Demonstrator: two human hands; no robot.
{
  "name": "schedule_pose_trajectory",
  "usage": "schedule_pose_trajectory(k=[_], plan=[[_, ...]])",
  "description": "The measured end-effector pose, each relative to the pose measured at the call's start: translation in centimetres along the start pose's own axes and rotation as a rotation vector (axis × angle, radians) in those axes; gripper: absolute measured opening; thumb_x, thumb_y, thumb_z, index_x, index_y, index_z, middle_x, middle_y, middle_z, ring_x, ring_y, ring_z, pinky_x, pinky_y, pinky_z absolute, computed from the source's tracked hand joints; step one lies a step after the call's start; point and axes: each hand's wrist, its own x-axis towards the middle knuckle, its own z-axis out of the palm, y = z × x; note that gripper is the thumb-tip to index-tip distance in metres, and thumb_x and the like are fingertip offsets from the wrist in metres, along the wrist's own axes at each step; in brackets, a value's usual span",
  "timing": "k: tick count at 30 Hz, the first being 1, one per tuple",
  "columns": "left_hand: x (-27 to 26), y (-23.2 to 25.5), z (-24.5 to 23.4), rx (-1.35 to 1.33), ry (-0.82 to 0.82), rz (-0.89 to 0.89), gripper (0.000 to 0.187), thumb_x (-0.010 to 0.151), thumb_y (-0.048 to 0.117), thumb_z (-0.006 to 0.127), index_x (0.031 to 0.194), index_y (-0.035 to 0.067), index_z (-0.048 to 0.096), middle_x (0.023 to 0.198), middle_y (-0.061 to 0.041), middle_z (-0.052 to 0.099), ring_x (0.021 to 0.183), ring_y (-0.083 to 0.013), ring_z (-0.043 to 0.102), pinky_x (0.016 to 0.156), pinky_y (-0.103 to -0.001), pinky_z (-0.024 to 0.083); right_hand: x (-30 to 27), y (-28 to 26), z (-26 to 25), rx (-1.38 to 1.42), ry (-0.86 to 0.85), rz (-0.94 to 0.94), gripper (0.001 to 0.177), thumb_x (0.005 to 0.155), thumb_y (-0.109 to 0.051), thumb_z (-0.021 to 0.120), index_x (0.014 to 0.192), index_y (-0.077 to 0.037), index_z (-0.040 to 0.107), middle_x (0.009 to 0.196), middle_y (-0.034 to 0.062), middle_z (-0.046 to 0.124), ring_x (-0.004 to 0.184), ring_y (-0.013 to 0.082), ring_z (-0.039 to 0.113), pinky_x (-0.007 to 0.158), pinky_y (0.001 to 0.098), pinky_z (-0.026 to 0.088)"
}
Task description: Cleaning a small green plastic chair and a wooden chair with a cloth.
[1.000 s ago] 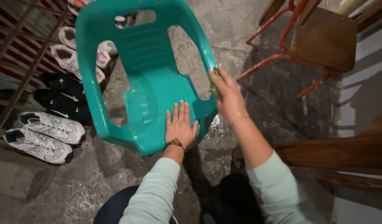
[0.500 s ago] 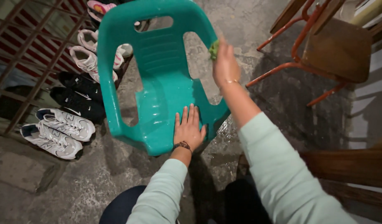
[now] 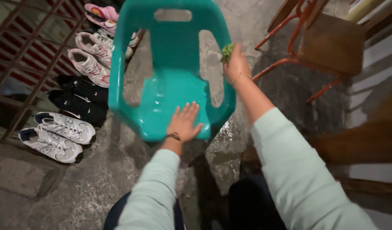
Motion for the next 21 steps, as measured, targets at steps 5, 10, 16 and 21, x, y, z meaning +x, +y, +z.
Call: schedule_pose_trajectory(k=[5,10,16,21], plan=[[-1.4,-2.8,-5.7,0.086,-0.138,0.121,0.070,0.090,0.051,0.055,0.154,0.026,0.038,0.163,0.001,0.034,0.149,-0.0276,0.029,0.121,-0.057,0.017,-7.3,2.2,-2.1,0.280,0.109,0.010,0.062,0.086,-0.014,0.074,0.135,-0.007,0.036,0.112,0.0236,0.068,0.103,0.0420,0.068,0.085,0.0506,0.055],[-0.2,-3.4,-6.1,0.295,-0.192,-0.011,0.039,0.092,0.040,0.057,0.131,0.034,0.062,0.159,0.006,0.044,0.152,-0.0240,0.034,0.121,-0.057,0.023,-16.8,-0.9,-5.1,0.682,0.071,0.182,0.059,0.085,-0.006,0.073,0.133,-0.012,0.039,0.116,0.0111,0.065,0.101,0.0252,0.071,0.076,0.0418,0.060],[4.6,7.8,-12.0,-0.679,0.155,-0.114,0.066,0.093,0.056,0.065,0.125,-0.002,0.065,0.126,-0.025,0.066,0.118,-0.0432,0.064,0.098,-0.045,0.049,-22.8,-2.9,-6.8,1.209,-0.203,0.364,0.059,0.086,-0.001,0.065,0.135,-0.014,0.036,0.119,0.0056,0.060,0.103,0.0200,0.067,0.072,0.0377,0.067],[6.8,14.8,-13.1,-0.534,0.090,-0.404,0.106,0.075,0.047,0.076,0.146,-0.015,0.028,0.114,-0.033,0.065,0.099,-0.0477,0.067,0.085,-0.052,0.054,-24.4,0.9,-4.7,1.099,-0.378,0.086,0.076,0.091,0.002,0.065,0.155,-0.014,0.029,0.121,0.0055,0.061,0.102,0.0135,0.061,0.084,0.0287,0.055]])
